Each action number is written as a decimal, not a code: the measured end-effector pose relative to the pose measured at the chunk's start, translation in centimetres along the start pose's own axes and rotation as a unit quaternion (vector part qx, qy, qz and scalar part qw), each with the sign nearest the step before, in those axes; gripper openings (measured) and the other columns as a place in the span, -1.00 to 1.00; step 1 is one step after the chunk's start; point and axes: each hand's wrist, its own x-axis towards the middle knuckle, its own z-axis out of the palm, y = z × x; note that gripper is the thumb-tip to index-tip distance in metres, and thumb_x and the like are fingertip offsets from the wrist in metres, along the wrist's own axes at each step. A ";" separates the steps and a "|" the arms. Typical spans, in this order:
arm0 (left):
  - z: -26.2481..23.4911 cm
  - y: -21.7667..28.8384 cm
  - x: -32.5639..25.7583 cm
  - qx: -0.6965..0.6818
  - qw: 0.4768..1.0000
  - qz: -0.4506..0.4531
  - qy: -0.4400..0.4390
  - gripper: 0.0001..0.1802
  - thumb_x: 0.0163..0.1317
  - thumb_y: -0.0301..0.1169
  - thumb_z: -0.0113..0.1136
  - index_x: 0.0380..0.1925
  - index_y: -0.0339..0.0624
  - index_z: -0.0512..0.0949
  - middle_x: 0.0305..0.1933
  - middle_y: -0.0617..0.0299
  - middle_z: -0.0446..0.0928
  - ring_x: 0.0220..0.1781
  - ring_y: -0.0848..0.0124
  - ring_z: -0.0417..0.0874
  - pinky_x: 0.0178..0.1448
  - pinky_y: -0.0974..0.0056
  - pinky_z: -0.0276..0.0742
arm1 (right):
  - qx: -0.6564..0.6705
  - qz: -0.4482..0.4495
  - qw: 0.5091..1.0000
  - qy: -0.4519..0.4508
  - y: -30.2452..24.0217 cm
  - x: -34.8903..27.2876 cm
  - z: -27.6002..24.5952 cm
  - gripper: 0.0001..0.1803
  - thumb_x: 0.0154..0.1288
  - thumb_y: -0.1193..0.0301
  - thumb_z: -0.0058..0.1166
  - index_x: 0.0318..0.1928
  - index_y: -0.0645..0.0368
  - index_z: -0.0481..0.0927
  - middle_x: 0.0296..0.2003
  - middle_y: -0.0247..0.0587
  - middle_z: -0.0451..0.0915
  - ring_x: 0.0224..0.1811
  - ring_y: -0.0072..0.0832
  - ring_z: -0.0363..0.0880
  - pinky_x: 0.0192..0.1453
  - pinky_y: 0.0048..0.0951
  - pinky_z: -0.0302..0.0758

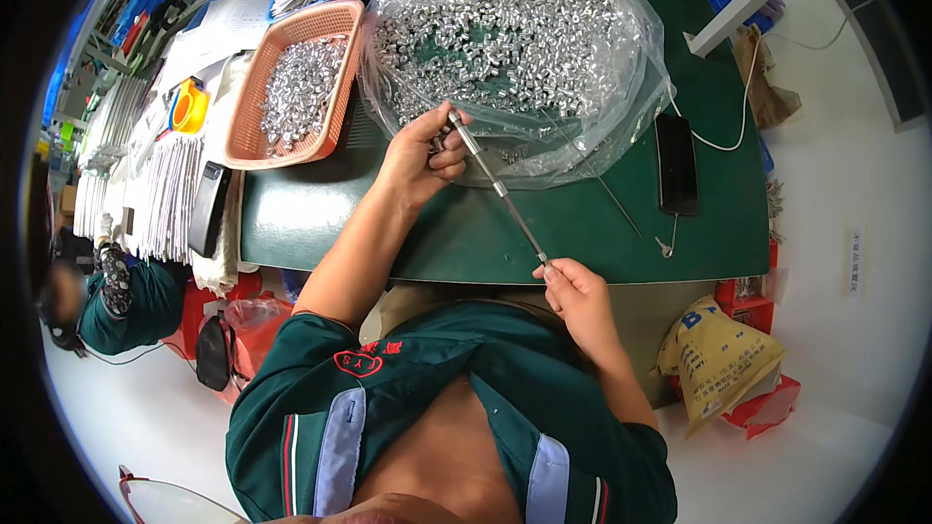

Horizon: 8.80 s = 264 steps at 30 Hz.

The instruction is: The person uses a long metal rod to thread small silver cylindrical metal parts from a large plastic bag onto the rod. They hold the rod with both hands, pick up individual parts, and slide them down the rod. The process is repetitive, involving picking parts from the bag and aligning them on the rod.

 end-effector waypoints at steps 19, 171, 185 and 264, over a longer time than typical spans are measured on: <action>-0.2 2.0 -0.3 0.064 0.998 0.017 -0.019 -0.73 0.34 -0.44 -0.13 -0.03 -0.36 0.38 -0.38 0.14 0.46 -0.65 0.61 0.14 -0.63 0.52 0.01 | 0.027 0.009 1.000 0.011 -0.4 -0.4 -1.0 -0.79 0.42 0.37 -0.09 -0.21 0.25 0.53 -0.67 -0.49 0.30 -0.71 -0.82 0.05 -0.67 -0.71 -0.06; -0.1 5.5 2.3 -0.139 0.990 0.000 0.033 -0.48 0.46 -0.08 -0.25 -0.18 -0.43 0.43 -0.36 0.06 0.42 -0.42 0.39 0.36 -0.37 0.35 0.38 | 0.040 -0.037 0.997 0.052 -1.2 0.6 0.3 -0.84 0.39 0.45 -0.07 -0.21 0.27 0.55 -0.64 -0.54 0.28 -0.65 -0.83 0.10 -0.62 -0.71 -0.02; -1.6 2.3 1.8 -0.089 0.995 0.026 -0.026 -0.71 0.39 -0.55 -0.15 0.05 -0.50 0.29 0.07 -0.25 0.40 0.19 0.02 0.47 0.21 0.14 0.57 | 0.011 -0.037 0.999 0.035 -0.2 -0.2 -0.3 -0.83 0.39 0.44 -0.08 -0.18 0.26 0.54 -0.64 -0.54 0.29 -0.67 -0.85 0.06 -0.63 -0.72 -0.05; -0.2 0.1 0.7 -0.072 0.995 0.060 -0.031 -0.62 0.33 -0.53 -0.05 0.13 -0.44 0.26 0.10 -0.18 0.41 0.20 -0.02 0.46 0.27 0.02 0.47 | -0.070 -0.040 0.994 0.071 1.3 -0.5 0.4 -0.84 0.35 0.48 -0.02 -0.20 0.31 0.58 -0.65 -0.52 0.30 -0.62 -0.80 0.18 -0.56 -0.67 0.11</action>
